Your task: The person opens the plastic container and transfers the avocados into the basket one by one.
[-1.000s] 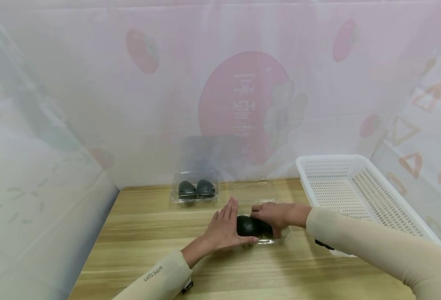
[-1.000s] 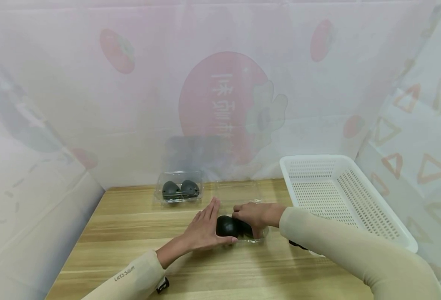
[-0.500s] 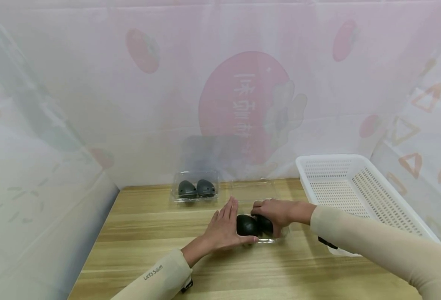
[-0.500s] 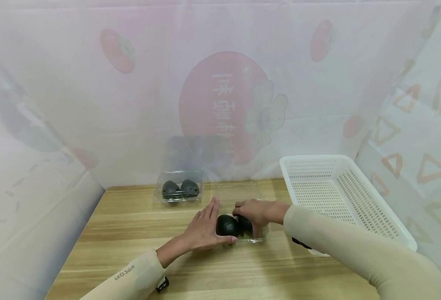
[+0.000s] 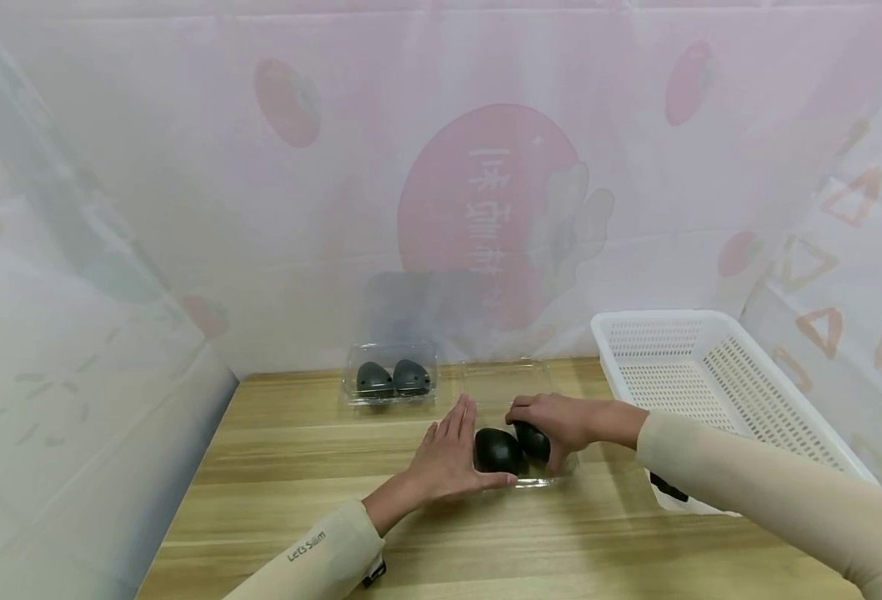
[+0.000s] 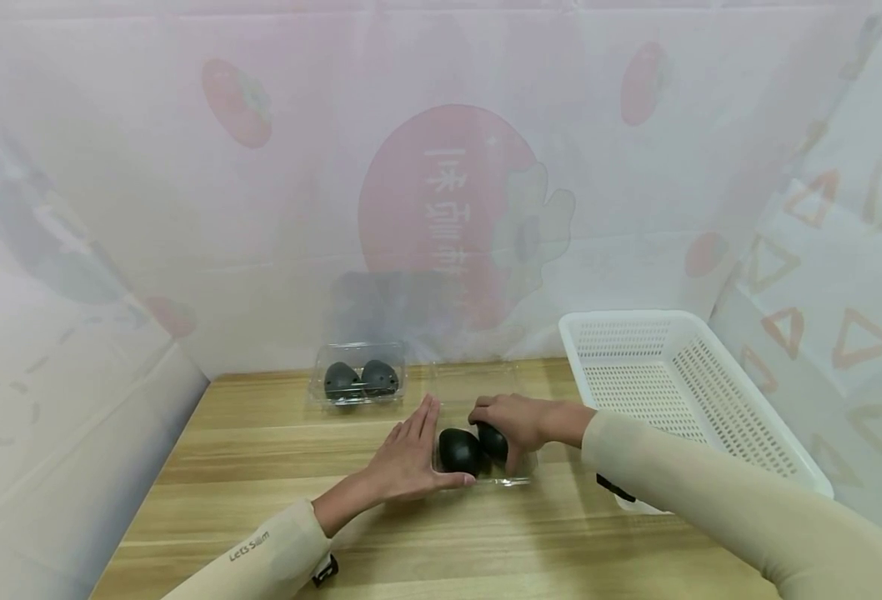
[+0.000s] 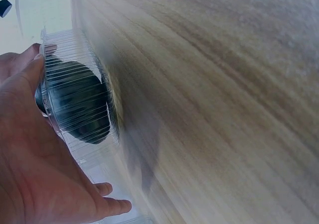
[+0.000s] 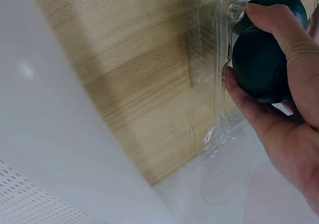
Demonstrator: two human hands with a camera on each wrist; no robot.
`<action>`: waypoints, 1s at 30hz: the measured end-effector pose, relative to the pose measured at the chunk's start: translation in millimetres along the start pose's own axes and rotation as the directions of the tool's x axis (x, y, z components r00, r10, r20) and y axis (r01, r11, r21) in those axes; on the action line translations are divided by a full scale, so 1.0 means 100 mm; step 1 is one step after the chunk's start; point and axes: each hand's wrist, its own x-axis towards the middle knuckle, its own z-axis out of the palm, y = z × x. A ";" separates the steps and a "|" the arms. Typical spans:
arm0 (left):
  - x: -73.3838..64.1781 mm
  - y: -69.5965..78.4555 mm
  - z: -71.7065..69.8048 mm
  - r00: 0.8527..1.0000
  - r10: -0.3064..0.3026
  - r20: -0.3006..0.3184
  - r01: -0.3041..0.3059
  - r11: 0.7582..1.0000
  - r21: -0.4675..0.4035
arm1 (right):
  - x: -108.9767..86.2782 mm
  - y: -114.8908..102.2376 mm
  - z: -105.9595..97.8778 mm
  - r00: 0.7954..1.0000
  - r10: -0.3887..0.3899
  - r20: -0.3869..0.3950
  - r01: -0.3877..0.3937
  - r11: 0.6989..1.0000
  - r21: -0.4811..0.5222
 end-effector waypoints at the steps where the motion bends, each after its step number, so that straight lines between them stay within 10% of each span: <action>1: 0.00 0.00 0.00 1.000 0.000 0.001 0.000 1.000 0.000 | -0.01 0.00 -0.01 1.000 0.009 -0.003 -0.009 1.000 0.013; 30: 0.04 -0.06 0.10 1.000 -0.007 -0.007 0.007 1.000 -0.017 | -0.12 -0.03 -0.15 0.955 0.097 -0.279 0.010 0.933 0.359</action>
